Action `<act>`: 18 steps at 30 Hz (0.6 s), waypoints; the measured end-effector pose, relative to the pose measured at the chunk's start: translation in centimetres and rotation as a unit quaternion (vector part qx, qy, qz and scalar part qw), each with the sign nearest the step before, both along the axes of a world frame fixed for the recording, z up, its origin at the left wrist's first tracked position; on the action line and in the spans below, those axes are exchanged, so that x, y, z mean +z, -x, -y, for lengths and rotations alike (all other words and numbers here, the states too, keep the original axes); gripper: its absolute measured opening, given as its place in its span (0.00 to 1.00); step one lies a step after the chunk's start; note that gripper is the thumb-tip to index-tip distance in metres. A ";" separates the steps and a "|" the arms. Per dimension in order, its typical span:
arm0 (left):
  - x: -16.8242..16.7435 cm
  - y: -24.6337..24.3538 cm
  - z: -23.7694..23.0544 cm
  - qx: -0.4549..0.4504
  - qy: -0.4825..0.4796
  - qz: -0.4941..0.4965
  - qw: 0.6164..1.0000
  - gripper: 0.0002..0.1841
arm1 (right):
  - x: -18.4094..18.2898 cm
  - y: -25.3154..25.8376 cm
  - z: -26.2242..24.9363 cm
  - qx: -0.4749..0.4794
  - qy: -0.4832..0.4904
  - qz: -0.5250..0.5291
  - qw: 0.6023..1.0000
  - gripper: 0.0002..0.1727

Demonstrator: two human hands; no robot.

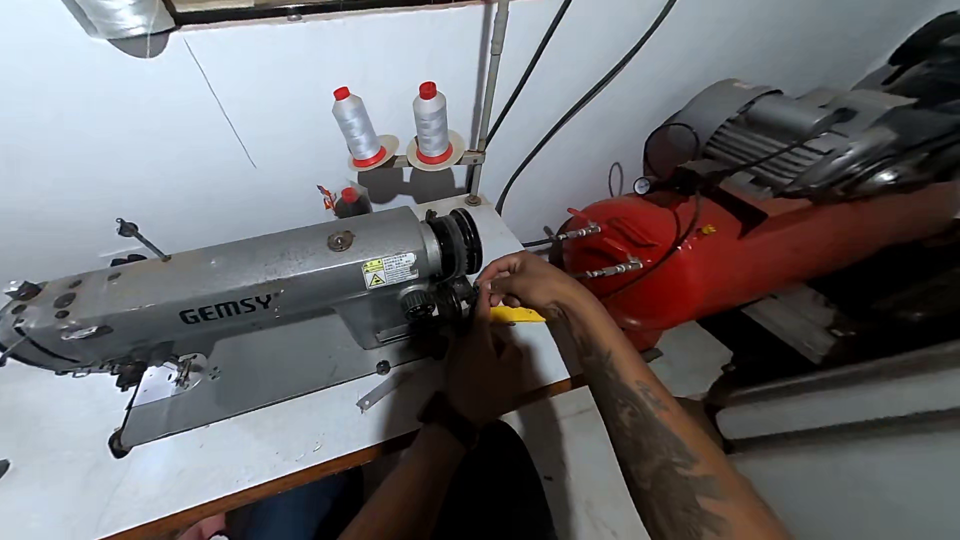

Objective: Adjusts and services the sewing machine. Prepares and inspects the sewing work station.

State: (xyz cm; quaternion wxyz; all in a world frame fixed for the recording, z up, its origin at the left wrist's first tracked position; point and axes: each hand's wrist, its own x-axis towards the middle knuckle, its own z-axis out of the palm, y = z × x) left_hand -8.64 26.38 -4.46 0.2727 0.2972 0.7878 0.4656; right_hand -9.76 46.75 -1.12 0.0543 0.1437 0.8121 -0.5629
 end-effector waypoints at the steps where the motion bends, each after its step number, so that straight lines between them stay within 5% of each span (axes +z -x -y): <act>1: 0.0 0.1 0.1 -0.001 -0.002 0.006 1.000 0.46 | -0.1 0.5 0.0 -0.001 -0.003 0.005 1.000 0.08; 10: -0.4 -0.3 0.6 -0.001 -0.005 0.018 1.000 0.45 | 2.2 3.0 1.5 -0.003 -0.046 0.000 0.999 0.03; 18: -0.9 -0.1 1.2 -0.019 -0.067 0.061 0.996 0.43 | 4.8 -1.6 2.8 -0.013 -0.110 -0.065 0.992 0.07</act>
